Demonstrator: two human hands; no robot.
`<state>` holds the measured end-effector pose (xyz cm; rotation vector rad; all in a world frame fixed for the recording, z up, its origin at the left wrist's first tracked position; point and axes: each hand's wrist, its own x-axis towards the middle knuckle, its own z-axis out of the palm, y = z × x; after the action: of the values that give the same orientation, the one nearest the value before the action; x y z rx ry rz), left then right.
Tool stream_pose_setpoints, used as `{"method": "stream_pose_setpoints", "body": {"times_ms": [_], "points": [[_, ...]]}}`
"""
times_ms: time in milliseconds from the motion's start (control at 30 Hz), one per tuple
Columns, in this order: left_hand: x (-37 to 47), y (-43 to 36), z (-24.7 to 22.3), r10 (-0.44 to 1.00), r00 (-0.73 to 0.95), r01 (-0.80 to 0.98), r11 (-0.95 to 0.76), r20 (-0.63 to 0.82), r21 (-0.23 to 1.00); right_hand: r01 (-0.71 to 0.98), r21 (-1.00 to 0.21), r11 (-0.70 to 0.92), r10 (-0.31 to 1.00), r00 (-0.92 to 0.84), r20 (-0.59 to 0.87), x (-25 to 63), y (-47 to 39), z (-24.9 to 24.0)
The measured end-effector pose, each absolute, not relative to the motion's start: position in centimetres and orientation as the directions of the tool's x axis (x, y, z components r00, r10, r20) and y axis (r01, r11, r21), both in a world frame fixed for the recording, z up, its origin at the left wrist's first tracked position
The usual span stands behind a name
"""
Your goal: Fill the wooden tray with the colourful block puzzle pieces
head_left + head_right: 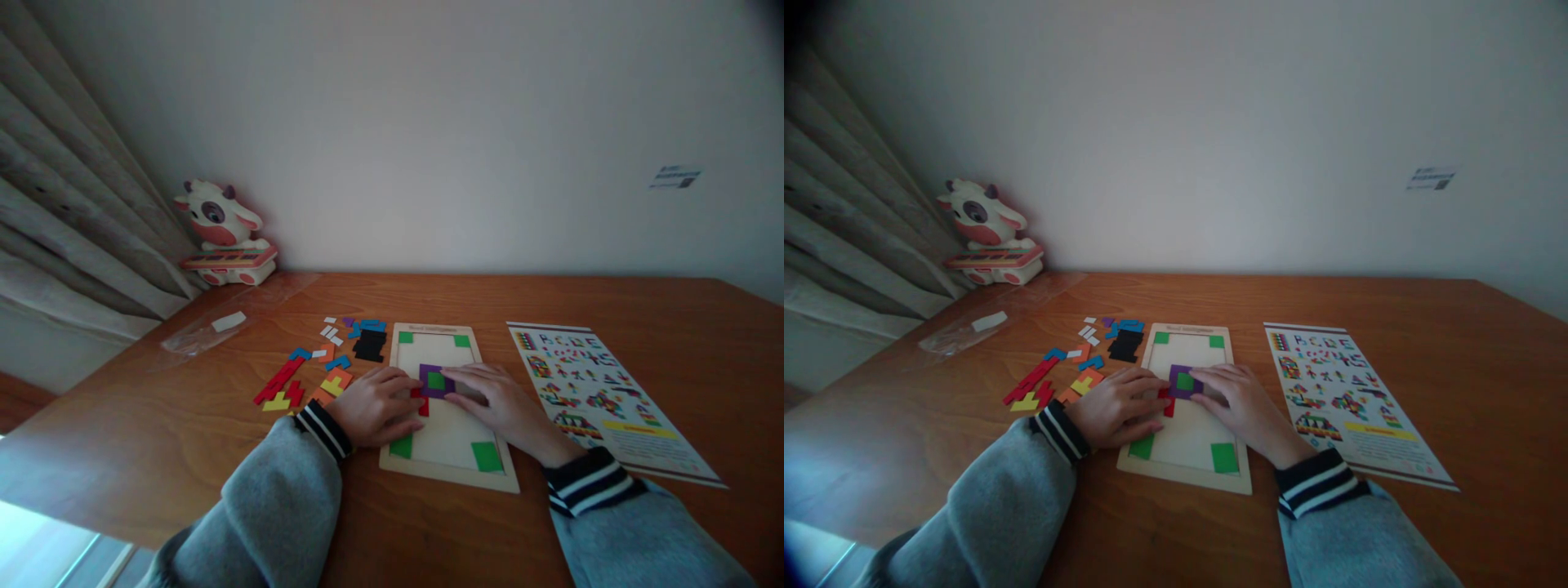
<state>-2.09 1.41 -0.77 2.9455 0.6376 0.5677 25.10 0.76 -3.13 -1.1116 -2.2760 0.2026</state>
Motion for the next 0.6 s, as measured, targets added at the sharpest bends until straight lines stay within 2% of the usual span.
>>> {"method": "stream_pose_setpoints", "body": {"times_ms": [267,600], "points": [[-1.9,1.25,-0.57,0.421,0.854,0.394,-0.907,0.307,0.149,0.674,-0.375,0.637,0.763,-0.478,0.435,25.08,0.67,-3.21],[-1.28,1.93,-1.01,0.511,0.802,0.454,-0.858,0.308,0.242,0.667,-0.376,0.643,0.754,-0.468,0.461,24.97,0.66,-3.52]]}}
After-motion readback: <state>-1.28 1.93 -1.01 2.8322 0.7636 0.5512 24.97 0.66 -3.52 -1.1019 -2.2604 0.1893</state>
